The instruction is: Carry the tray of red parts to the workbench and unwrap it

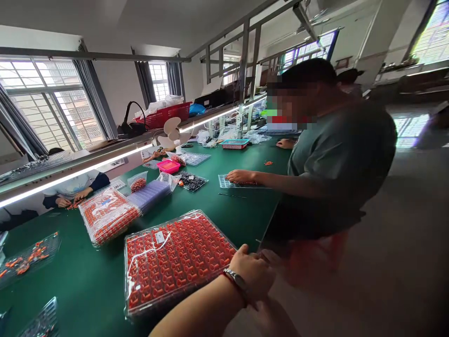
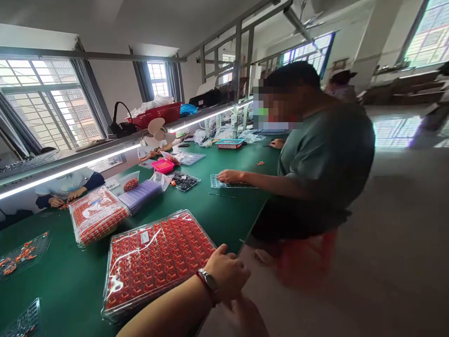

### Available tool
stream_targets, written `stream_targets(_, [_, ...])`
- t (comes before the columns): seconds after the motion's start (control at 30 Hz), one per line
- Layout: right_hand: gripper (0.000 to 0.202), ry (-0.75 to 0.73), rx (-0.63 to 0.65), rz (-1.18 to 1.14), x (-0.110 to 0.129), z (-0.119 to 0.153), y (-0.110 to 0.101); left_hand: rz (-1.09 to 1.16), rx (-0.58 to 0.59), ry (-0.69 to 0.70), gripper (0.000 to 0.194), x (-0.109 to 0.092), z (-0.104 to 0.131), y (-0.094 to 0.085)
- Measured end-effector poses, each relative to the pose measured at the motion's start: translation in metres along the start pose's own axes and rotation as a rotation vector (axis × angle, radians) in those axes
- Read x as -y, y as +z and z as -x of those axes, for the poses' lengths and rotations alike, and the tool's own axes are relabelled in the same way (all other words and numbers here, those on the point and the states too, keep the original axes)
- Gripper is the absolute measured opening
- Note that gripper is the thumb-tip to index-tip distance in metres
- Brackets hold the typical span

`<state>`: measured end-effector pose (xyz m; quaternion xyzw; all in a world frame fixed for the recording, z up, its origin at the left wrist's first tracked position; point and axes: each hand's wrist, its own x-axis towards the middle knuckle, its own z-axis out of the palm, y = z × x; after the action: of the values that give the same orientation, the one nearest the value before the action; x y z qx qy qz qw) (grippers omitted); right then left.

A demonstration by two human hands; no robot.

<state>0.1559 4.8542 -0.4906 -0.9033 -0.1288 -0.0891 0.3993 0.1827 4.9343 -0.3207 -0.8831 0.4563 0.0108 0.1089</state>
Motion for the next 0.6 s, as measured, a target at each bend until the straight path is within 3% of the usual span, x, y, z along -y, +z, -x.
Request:
stream_targets(0.1, [0.059,0.012,-0.1,-0.147,0.009,0.006,0.007,-0.058,0.145,-0.044,0.012,0.007,-0.034,-0.003])
stream_targets(0.2, [0.065,0.023,-0.163,-0.254,0.019,0.005,0.009,-0.113,0.246,-0.075,0.009,0.01,-0.049,0.002])
stream_targets(0.3, [0.063,0.036,-0.153,-0.299,0.017,0.001,0.005,-0.138,0.295,-0.063,0.015,0.012,-0.048,0.005])
stream_targets(0.4, [0.057,0.053,-0.105,-0.302,-0.001,-0.006,-0.008,-0.142,0.299,-0.035,0.015,0.016,-0.041,0.002])
stream_targets(0.6, [0.045,0.167,-0.083,-0.184,-0.048,-0.047,-0.058,-0.106,0.263,0.049,0.006,0.012,-0.027,0.007])
